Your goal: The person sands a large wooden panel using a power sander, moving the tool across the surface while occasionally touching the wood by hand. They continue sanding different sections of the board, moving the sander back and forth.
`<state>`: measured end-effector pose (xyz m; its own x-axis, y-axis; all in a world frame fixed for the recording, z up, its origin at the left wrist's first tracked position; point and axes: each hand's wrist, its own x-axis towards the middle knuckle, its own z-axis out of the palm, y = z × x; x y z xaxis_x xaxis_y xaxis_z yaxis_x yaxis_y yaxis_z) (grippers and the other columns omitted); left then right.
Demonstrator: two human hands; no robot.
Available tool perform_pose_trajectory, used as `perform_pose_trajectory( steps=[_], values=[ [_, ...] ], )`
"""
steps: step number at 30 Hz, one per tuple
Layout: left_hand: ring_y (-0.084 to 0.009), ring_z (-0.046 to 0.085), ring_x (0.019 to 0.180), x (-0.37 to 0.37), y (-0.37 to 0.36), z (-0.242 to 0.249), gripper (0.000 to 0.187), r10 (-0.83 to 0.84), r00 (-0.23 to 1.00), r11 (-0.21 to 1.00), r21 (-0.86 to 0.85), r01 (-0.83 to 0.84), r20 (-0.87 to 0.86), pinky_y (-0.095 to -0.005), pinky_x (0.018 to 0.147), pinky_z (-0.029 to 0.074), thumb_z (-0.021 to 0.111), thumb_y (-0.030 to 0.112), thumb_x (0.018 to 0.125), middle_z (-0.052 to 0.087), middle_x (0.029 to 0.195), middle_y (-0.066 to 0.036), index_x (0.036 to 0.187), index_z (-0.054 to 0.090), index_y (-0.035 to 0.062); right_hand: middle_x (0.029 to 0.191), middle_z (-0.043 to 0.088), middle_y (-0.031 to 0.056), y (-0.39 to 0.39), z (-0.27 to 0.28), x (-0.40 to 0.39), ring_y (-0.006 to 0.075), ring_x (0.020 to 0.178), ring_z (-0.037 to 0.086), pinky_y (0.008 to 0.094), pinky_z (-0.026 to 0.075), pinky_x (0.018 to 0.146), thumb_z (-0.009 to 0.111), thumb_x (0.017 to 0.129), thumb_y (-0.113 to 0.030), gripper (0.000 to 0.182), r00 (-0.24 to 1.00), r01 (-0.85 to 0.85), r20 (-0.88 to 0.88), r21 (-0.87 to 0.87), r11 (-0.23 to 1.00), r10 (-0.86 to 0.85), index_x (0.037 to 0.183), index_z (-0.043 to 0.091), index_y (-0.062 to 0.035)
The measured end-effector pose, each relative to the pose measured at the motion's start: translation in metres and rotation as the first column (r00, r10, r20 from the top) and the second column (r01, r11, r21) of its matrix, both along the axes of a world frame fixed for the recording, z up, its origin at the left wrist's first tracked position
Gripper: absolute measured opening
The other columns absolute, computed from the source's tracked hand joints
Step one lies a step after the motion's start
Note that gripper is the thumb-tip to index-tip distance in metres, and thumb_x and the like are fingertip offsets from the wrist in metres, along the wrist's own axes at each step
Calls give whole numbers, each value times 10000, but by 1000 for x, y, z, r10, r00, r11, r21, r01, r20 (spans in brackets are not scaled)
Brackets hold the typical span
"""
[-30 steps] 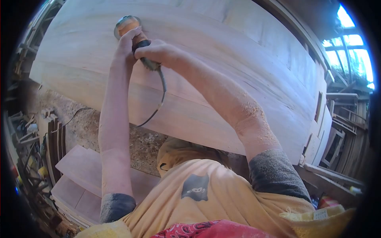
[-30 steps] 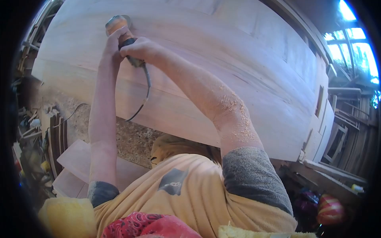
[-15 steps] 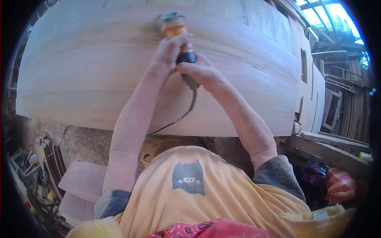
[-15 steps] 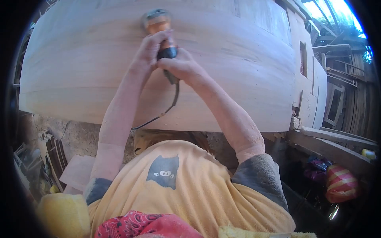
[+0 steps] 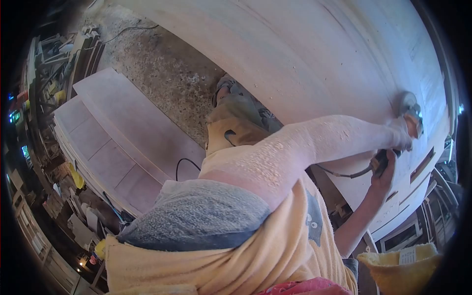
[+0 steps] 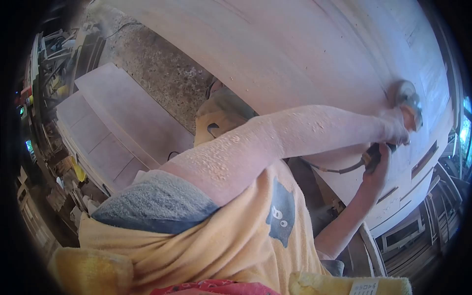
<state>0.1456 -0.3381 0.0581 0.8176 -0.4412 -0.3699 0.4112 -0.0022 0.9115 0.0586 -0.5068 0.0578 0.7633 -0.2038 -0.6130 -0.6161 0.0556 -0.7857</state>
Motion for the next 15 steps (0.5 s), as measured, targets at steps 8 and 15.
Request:
perform_pose_trajectory(
  steps=[8,15],
  values=[
    [-300,672,1157,-31,8,22,476,-142,989,990,-31,141,-47,-401,997,514,746,456,875,712,1221,-137,1210,745,117,1021,728,45,-5,6,-48,209,917,714,334,590,768,756,897,-311,336,989,130,-69,-37,991,-132,1160,670,-120],
    [-307,687,1101,-20,107,5,690,39,992,998,-45,-45,-117,-388,919,556,897,364,730,693,1190,-203,1208,646,-66,1010,694,50,119,0,-26,184,857,701,343,594,720,725,917,-227,349,1000,5,-1,70,998,-5,1201,608,-63]
  ],
)
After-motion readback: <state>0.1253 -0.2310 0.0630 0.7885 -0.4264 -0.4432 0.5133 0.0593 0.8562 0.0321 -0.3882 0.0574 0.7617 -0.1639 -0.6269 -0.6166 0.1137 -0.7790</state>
